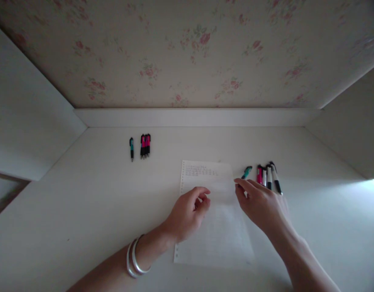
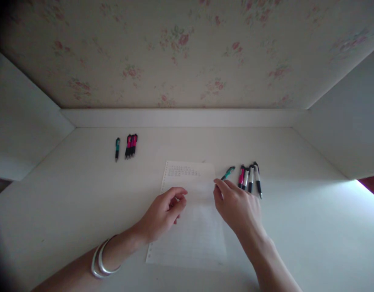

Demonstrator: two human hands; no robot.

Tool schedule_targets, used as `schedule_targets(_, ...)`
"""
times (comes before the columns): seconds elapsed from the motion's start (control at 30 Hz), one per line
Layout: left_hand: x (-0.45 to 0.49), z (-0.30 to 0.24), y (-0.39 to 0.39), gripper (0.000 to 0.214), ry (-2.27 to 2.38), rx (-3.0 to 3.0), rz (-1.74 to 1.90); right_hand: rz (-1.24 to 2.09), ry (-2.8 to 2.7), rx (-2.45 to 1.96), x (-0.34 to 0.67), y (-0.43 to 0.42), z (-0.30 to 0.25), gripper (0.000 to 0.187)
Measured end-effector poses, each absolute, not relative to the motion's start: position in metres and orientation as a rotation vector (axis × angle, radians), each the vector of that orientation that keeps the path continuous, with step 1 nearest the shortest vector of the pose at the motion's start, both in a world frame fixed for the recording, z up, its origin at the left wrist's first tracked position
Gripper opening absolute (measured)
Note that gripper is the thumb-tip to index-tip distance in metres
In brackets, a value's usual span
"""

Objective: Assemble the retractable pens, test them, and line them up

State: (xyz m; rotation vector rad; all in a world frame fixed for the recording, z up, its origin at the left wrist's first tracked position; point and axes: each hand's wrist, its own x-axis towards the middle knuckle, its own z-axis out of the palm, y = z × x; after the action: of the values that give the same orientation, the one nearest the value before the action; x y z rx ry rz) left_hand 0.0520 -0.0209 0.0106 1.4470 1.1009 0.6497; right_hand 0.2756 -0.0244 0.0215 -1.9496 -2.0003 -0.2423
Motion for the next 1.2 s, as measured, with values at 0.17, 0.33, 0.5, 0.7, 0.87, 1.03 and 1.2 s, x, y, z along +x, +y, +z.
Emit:
schedule_targets(0.17, 0.052, 0.012, -0.021, 0.027, 1.104, 1.522, 0.633, -0.008, -2.040, -2.201, 0.276, -0.020, 0.023, 0.030)
schedule_targets(0.33, 0.051, 0.012, -0.021, 0.025, 1.099, 1.548, 0.624, -0.020, -1.942, -2.354, 0.281, -0.019, 0.028, 0.032)
schedule_targets(0.5, 0.052, 0.017, -0.021, 0.023, 1.069, 1.565, 0.606, -0.117, -1.873, -2.309, 0.275, -0.021, 0.028, 0.035)
schedule_targets(0.7, 0.053, 0.018, -0.021, 0.019, 1.044, 1.549, 0.637, 0.141, -2.054, -1.805, 0.236, -0.036, 0.014, 0.044)
schedule_targets(0.87, 0.053, 0.013, -0.020, 0.023, 1.068, 1.450, 0.683, 0.376, -2.272, -1.667, 0.222, -0.040, 0.007, 0.030)
schedule_targets(1.03, 0.035, 0.023, -0.007, 0.027, 1.119, 1.420, 0.712, 0.393, -2.255, -1.715, 0.223, -0.037, 0.008, 0.036)
schedule_targets(1.2, -0.027, 0.046, 0.038, 0.029, 1.885, 1.968, 0.618, 0.350, -2.247, -1.704, 0.222, -0.036, 0.008, 0.038)
